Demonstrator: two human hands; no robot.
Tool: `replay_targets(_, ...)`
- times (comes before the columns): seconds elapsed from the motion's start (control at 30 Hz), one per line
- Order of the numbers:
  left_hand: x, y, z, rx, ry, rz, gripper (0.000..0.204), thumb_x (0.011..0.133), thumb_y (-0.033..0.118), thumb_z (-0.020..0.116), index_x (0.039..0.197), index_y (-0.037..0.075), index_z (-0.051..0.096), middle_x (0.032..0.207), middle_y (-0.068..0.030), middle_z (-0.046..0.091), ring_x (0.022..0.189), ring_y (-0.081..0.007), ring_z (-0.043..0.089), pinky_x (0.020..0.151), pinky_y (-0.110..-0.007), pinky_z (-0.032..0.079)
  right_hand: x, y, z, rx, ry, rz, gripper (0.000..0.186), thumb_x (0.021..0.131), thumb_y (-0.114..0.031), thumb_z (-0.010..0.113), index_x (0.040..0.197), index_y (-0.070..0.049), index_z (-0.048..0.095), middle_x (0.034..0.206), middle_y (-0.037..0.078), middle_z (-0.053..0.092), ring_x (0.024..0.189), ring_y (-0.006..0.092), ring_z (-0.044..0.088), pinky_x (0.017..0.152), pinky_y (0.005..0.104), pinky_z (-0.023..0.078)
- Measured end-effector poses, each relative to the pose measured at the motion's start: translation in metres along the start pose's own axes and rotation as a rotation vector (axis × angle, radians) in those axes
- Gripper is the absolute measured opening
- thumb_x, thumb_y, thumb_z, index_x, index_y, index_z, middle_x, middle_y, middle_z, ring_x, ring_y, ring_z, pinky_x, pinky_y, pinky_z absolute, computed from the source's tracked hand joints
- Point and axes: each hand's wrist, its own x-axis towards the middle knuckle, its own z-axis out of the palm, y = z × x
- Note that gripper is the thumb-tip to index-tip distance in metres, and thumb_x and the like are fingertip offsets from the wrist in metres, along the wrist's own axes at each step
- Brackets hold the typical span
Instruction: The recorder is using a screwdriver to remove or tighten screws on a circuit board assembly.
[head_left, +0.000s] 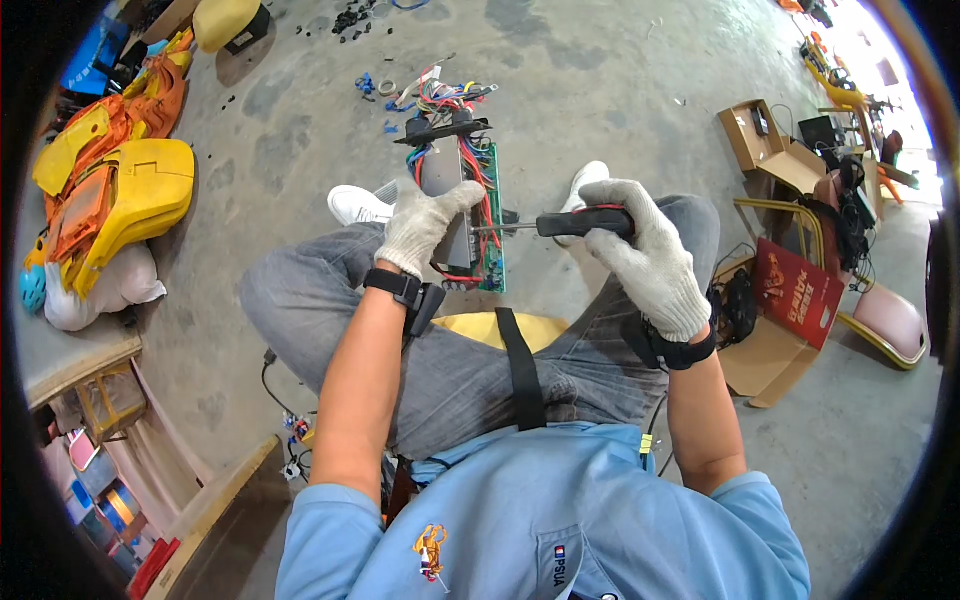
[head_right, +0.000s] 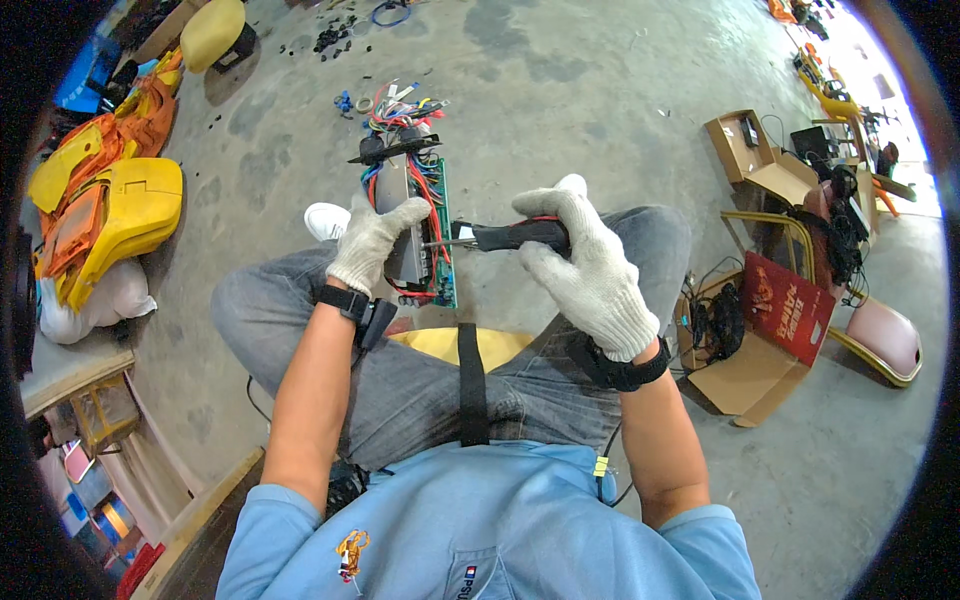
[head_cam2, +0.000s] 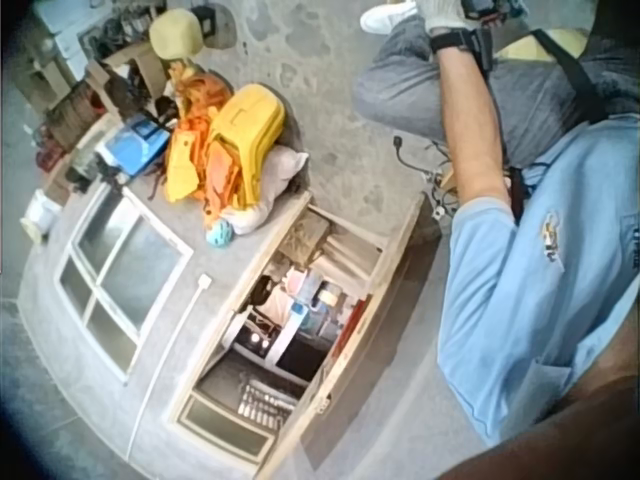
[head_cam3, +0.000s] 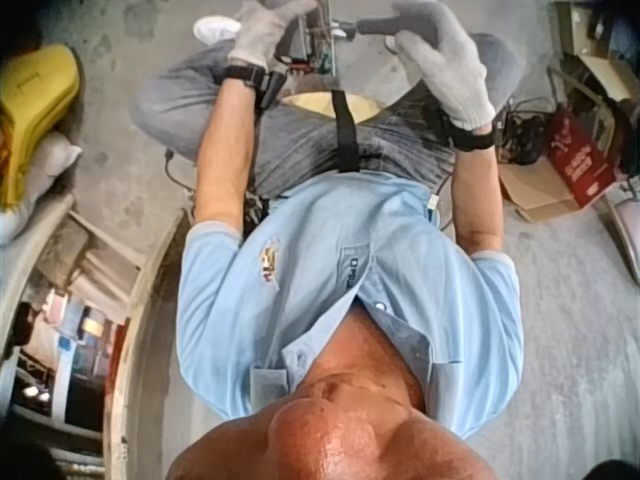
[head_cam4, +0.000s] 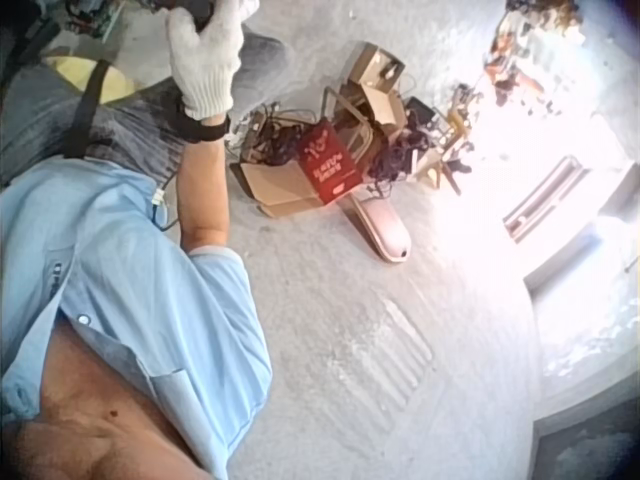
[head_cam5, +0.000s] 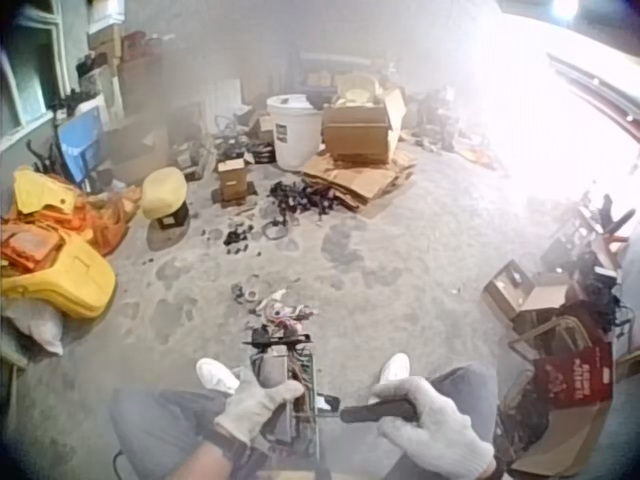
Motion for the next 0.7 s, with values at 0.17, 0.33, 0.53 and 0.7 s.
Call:
replay_targets(0.17, -0.005, 0.005, 0.0, 0.02, 0.016, -0.001, 0.107, 0.077, 0.04, 0.1, 0.154, -0.008, 0.042, 0.135, -0.0191, 0.066, 0.116, -0.027, 0.07, 0.099, -0.039, 0.06, 0.009, -0.019, -0.005, 0.109, -0.08, 0.46, 0.03, 0.101, -0.01, 0.07, 0.129, 0.0, 0.066, 0.113, 0.012, 0.064, 0.1, 0.0215, 0.07, 0.091, 0.0326, 0.055)
replay_targets(0.33, -0.007, 0.01, 0.002, 0.045, 0.023, -0.031, 0.109, 0.077, 0.043, 0.099, 0.153, -0.01, 0.043, 0.133, -0.0203, 0.067, 0.115, -0.0279, 0.071, 0.099, -0.039, 0.06, 0.0, 0.001, -0.001, 0.011, 0.037, 0.109, 0.036, 0.101, -0.017, 0.075, 0.131, -0.001, 0.064, 0.113, 0.013, 0.066, 0.099, 0.0202, 0.07, 0.088, 0.0319, 0.056)
replay_targets(0.53, -0.012, 0.018, 0.003, 0.052, 0.042, -0.082, 0.109, 0.075, 0.046, 0.1, 0.151, -0.01, 0.044, 0.133, -0.0213, 0.067, 0.114, -0.0284, 0.072, 0.097, -0.038, 0.06, 0.005, -0.018, 0.0, 0.011, 0.039, 0.221, 0.032, 0.101, -0.013, 0.072, 0.13, 0.0, 0.065, 0.11, 0.013, 0.067, 0.095, 0.0185, 0.069, 0.086, 0.0305, 0.056)
replay_targets(0.7, -0.006, 0.007, 0.0, 0.102, 0.046, -0.041, 0.112, 0.075, 0.045, 0.1, 0.153, -0.009, 0.042, 0.135, -0.0224, 0.066, 0.116, -0.0289, 0.071, 0.099, -0.039, 0.06, 0.007, -0.012, -0.006, 0.07, -0.123, 0.437, 0.036, 0.097, -0.009, 0.074, 0.131, -0.001, 0.064, 0.109, 0.013, 0.066, 0.094, 0.0199, 0.07, 0.088, 0.031, 0.056)
